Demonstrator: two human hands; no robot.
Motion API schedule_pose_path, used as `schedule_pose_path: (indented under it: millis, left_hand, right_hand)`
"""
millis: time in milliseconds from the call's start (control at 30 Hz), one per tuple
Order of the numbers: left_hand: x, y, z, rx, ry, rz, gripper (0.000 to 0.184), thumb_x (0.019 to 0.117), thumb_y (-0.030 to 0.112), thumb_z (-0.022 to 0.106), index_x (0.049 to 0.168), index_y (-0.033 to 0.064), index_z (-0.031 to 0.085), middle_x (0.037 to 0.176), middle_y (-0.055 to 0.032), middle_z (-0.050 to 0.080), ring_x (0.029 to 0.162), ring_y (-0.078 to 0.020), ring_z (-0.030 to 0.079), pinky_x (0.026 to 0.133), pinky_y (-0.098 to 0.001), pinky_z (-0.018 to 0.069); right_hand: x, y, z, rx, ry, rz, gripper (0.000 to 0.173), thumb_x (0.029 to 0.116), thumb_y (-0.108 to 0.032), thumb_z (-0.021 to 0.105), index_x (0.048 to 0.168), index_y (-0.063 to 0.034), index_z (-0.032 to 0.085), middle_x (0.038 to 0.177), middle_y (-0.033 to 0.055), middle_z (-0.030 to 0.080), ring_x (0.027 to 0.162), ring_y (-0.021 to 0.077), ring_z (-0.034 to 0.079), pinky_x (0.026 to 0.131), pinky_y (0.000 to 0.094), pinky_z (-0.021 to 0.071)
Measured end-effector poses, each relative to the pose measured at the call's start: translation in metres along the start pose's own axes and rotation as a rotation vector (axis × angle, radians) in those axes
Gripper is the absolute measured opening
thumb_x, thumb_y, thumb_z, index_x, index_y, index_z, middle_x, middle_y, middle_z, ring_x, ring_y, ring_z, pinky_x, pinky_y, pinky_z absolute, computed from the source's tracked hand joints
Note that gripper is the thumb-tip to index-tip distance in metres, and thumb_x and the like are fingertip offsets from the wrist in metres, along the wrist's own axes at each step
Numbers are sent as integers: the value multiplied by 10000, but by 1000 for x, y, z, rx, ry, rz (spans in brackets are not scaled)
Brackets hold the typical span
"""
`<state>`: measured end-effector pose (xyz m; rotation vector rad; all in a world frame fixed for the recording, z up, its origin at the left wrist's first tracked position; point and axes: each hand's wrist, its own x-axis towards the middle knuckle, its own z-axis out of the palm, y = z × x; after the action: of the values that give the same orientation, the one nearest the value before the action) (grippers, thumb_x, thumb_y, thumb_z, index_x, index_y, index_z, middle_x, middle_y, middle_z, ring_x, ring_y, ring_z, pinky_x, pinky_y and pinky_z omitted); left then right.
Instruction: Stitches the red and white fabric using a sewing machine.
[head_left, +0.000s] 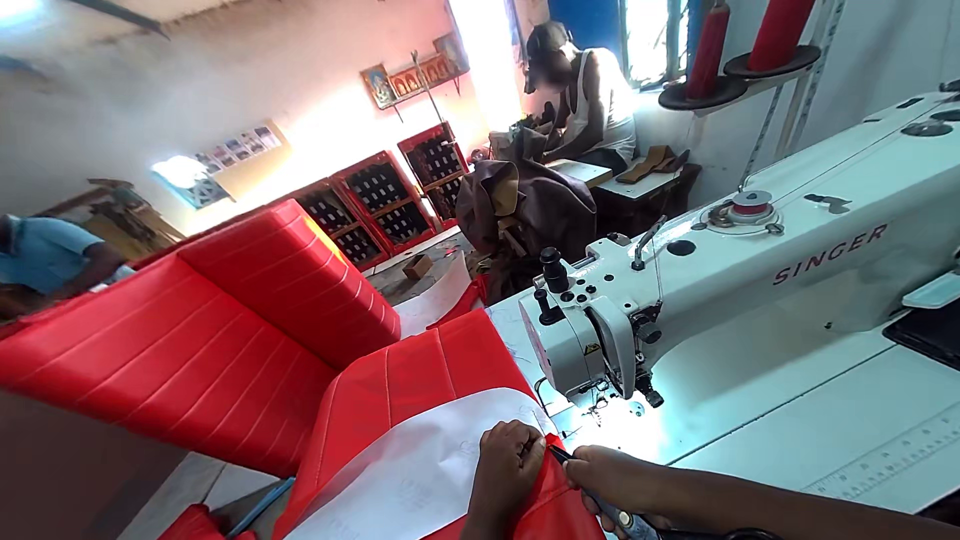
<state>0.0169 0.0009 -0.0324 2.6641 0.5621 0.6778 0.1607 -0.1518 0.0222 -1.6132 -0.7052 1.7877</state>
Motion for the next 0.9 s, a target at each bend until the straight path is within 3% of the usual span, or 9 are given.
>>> schedule_pose_path:
  millis: [600,900]
  left_hand:
    - [-1,1,1,40,8,21,276,960,271,534,872,116,744,822,5,693,815,-163,638,820,-422,460]
    - [0,3,1,53,25,-15,291,973,259,515,894,93,741,826,-21,692,824,-184,657,812,-433,486]
  right_hand:
    - [2,-5,-1,-76,3,43,309,1136,-377,265,1018,-145,429,672,-17,457,477,69,471,464,211,433]
    - [1,5,-2,71,-33,-5,208,1136,-323,333,1084,-147,430,714,-14,477,477,67,480,452,210,450]
